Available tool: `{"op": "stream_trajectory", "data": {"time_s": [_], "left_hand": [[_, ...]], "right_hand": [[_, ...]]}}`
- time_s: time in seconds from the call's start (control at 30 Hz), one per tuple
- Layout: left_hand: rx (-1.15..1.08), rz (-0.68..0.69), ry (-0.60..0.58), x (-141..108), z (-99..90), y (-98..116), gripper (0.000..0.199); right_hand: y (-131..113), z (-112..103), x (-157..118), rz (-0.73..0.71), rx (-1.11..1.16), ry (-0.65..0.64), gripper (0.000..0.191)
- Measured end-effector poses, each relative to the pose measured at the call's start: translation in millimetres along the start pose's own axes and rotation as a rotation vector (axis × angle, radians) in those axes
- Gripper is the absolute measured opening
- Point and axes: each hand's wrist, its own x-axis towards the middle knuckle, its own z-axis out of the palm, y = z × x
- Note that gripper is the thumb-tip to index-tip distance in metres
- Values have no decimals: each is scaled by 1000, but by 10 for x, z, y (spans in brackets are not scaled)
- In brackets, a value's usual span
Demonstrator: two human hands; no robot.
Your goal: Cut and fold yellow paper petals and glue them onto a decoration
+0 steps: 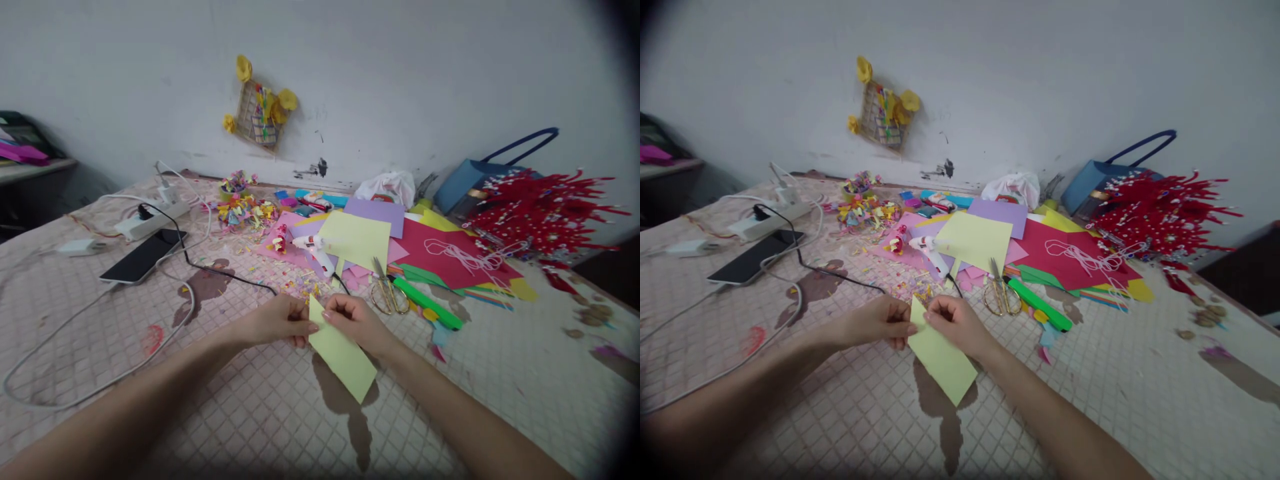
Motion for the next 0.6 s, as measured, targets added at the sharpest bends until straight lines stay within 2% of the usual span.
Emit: {"op": "stream_trajectory", "data": {"time_s": [0.1,0.3,0.37,0.5,0.6], "left_hand": [[8,3,-54,4,3,-30,30],[-18,56,-72,12,-17,-22,30],[-39,80,2,22,-25,-9,30],[-63,65,221,44,-50,3,32],[-69,54,234,47,-84,5,31]], "right_hand": [[-19,-8,0,23,10,11,22],[-16,-10,-10,8,-2,6,23],[-1,-7,-12,13,4,-20,25],[28,-32,-10,96,63,-126,27],[43,-65,-5,136,48,-155,29]]}}
